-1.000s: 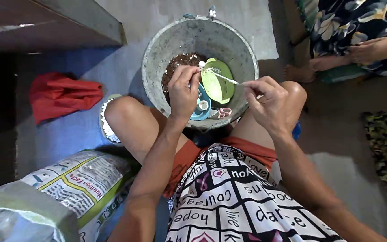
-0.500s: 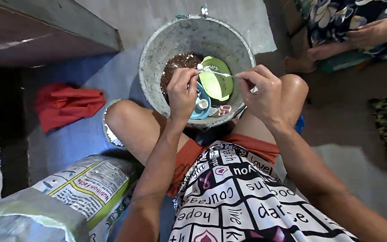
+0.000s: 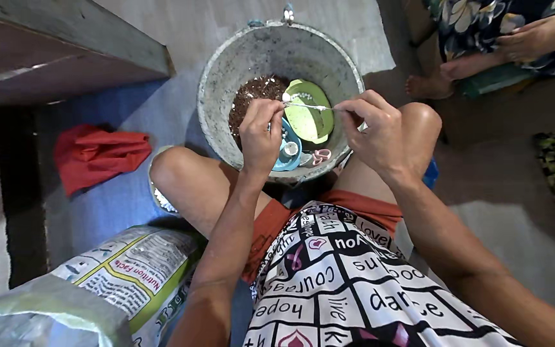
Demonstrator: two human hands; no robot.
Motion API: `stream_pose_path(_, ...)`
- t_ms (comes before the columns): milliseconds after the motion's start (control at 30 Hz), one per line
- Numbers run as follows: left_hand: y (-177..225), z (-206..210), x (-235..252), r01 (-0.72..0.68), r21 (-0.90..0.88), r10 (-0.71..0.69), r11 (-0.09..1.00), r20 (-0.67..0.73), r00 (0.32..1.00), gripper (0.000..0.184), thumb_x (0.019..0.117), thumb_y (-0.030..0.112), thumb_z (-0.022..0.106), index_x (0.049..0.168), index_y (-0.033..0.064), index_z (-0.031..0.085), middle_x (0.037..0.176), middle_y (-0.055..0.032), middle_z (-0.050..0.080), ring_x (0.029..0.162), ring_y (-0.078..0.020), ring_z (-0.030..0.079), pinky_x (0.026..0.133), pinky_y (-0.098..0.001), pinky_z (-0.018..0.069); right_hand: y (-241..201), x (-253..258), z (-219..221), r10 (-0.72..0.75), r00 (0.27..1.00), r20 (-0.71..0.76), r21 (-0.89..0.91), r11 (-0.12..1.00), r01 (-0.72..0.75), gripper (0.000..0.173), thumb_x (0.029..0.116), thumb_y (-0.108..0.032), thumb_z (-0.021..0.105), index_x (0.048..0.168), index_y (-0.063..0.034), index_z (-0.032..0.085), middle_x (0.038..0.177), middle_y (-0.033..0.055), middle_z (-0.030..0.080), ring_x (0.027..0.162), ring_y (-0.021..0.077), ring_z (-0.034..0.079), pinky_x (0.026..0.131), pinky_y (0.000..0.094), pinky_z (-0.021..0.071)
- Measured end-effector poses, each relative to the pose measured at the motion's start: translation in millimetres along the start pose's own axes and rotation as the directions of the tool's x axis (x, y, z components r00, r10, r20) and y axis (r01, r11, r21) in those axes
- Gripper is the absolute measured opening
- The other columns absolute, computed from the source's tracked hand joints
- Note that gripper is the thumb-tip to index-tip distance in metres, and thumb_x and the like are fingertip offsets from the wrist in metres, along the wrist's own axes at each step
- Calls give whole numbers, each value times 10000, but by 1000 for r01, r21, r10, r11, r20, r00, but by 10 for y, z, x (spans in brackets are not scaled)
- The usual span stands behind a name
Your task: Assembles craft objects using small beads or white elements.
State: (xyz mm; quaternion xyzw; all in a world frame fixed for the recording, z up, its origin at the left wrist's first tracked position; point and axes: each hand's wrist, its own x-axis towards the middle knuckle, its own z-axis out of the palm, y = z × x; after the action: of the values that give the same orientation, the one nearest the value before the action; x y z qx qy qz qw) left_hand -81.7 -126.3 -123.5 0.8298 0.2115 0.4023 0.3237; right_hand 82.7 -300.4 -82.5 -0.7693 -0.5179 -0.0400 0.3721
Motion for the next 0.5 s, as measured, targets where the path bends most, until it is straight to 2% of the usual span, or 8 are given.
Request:
stream_pose_path(167, -7, 15, -7, -2, 17, 2, 1000, -12, 1000, 132, 1001, 67, 641, 1061, 10, 744, 1059, -113, 692, 955, -144, 681, 829, -272, 587, 1, 7, -19, -14, 1000, 4, 6, 1000, 14, 165, 1008, -128, 618, 1064, -70, 762, 978, 78, 672, 786, 113, 642, 687, 258, 560)
stream_pose_path(333, -6, 5, -2, 3, 9, -3, 1000, -17, 1000, 124, 996, 63, 647, 1052, 10, 744, 1050, -106, 694, 944, -140, 684, 823, -273, 592, -50, -78, -83, 18, 998, 52, -27, 999, -17, 163, 1009, -116, 625, 1121, -81, 738, 1034, 82, 659, 782, 124, 654, 665, 283, 575)
stream_pose_path(500, -18, 11, -10, -6, 7, 6, 1000, -14, 1000, 130, 1004, 70, 640, 1059, 11, 742, 1052, -103, 693, 944, -134, 678, 825, -269, 586, 20, -16, -15, 18, 1000, 18, -17, 1000, -17, 171, 1015, -142, 608, 1077, -84, 756, 1004, 75, 677, 787, 120, 651, 676, 276, 568)
